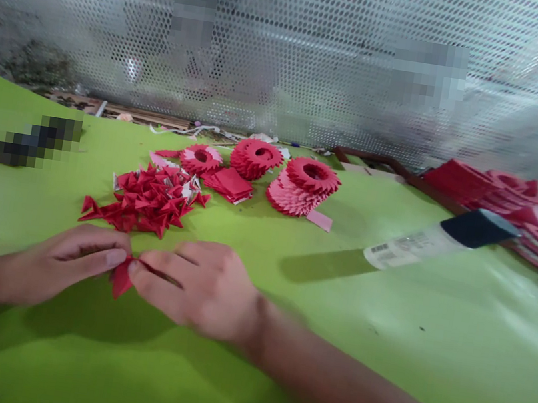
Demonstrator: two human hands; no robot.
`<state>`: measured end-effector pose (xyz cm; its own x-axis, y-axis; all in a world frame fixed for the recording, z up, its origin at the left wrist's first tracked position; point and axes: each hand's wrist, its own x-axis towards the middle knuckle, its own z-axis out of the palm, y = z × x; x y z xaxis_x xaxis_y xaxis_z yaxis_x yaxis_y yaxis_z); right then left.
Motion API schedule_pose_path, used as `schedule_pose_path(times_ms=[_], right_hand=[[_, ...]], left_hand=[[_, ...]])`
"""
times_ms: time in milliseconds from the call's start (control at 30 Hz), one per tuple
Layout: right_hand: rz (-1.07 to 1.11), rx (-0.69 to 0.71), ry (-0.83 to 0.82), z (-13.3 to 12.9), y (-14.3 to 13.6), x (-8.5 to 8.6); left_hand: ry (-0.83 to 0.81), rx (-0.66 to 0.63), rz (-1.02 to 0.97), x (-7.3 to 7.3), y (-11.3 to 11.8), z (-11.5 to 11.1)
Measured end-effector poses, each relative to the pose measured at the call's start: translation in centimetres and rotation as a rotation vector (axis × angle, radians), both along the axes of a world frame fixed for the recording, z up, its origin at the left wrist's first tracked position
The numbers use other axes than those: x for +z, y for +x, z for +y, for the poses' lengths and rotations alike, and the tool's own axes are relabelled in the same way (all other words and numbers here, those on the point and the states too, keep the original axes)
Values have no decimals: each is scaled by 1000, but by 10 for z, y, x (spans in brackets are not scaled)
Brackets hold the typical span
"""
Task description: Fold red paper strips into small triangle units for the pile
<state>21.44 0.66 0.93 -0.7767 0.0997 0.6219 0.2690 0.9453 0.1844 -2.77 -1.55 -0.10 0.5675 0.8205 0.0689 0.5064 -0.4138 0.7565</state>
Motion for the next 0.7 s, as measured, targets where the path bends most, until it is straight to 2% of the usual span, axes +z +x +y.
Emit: schedule_pose_path(times_ms=[67, 133, 233, 300, 367, 500, 700], right_hand=[[37, 34, 7, 1, -1, -3], [120, 89, -107, 3, -2, -7], [234, 117, -575, 4, -4, -8], [172, 24, -928, 3, -7, -5], [77, -71, -1152, 2, -10, -1], [67, -105, -1300, -1, -16, 3], [88, -92, -1349, -3, -17, 1]], left_hand=[[19, 2, 33, -1, 1, 1], [39, 3, 43, -1, 2, 1], [66, -1, 28, 0, 3, 0], [95, -9, 42, 1, 4, -1], [146, -14, 72, 2, 5, -2], [248, 0, 98, 0, 6, -1], [342, -34, 76, 0, 7, -2]])
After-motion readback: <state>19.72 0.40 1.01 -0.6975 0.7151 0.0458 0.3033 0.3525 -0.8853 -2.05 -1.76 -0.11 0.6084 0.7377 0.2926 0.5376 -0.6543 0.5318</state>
